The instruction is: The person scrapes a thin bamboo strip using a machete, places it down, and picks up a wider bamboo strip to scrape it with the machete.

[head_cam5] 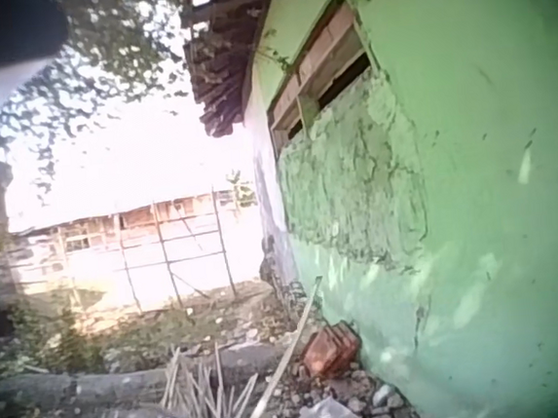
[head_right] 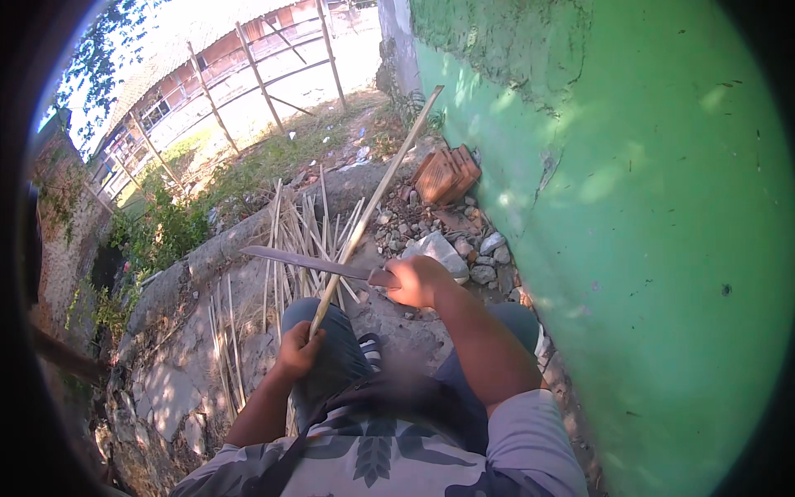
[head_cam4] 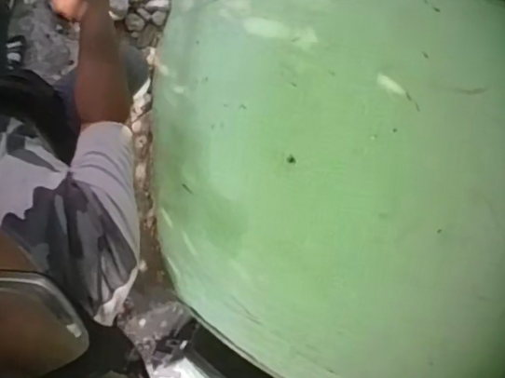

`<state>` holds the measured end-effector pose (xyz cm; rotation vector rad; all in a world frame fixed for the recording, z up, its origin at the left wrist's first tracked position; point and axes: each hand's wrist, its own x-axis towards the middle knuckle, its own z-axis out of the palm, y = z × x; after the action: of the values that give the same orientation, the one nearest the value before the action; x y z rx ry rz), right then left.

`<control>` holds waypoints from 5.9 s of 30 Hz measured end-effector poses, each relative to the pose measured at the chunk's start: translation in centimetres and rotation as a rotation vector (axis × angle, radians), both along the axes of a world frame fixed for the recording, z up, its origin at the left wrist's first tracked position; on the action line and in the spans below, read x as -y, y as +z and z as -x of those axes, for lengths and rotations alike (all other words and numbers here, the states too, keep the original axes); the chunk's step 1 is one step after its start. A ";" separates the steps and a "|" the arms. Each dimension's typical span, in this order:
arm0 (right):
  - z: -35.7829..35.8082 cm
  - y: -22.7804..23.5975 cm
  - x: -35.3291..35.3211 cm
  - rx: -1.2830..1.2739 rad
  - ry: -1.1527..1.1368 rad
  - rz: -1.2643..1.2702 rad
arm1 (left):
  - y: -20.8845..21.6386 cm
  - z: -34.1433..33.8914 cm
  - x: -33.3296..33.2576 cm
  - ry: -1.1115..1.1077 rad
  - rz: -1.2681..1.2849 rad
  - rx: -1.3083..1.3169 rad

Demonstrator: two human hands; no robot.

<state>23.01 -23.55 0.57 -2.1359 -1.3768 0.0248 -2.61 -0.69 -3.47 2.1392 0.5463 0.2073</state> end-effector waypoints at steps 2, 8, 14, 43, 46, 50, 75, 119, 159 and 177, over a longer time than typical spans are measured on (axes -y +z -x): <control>-1.0 -0.6 0.1 0.090 -0.077 -0.018 | 1.2 -0.3 0.8 -0.016 0.056 0.046; -1.0 -0.3 0.4 0.336 -0.062 0.014 | 0.8 -0.5 0.4 -0.012 0.016 0.049; 1.8 1.7 -0.2 0.096 -0.012 -0.055 | 0.6 -0.4 0.2 0.029 0.129 0.058; 1.2 -0.2 -1.6 0.109 0.032 -0.322 | 1.1 -0.4 0.9 0.044 -0.078 -0.017; 0.1 -0.3 -1.4 0.257 0.072 -0.231 | 1.1 -0.4 0.8 0.035 -0.090 -0.015; -1.8 -1.8 -1.1 0.187 -0.201 -0.251 | 2.0 -0.9 1.6 0.045 -0.043 -0.053; 0.4 -1.1 -1.8 0.240 0.040 -0.205 | 1.4 -0.5 0.8 0.056 -0.028 -0.027; -2.5 -2.3 -0.2 0.065 -0.258 -0.091 | -1.3 -0.6 -1.0 -0.030 -0.052 0.076; -0.3 -0.2 -0.8 0.145 -0.094 0.124 | 1.6 -0.4 1.2 0.041 -0.082 -0.029; -1.8 -1.8 -0.6 0.086 -0.197 0.068 | 2.2 -0.7 1.6 0.046 0.019 -0.035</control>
<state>24.84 -22.98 -1.27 -2.3450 -1.2216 -0.1003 -1.89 -2.26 -1.24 2.1167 0.6157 0.1893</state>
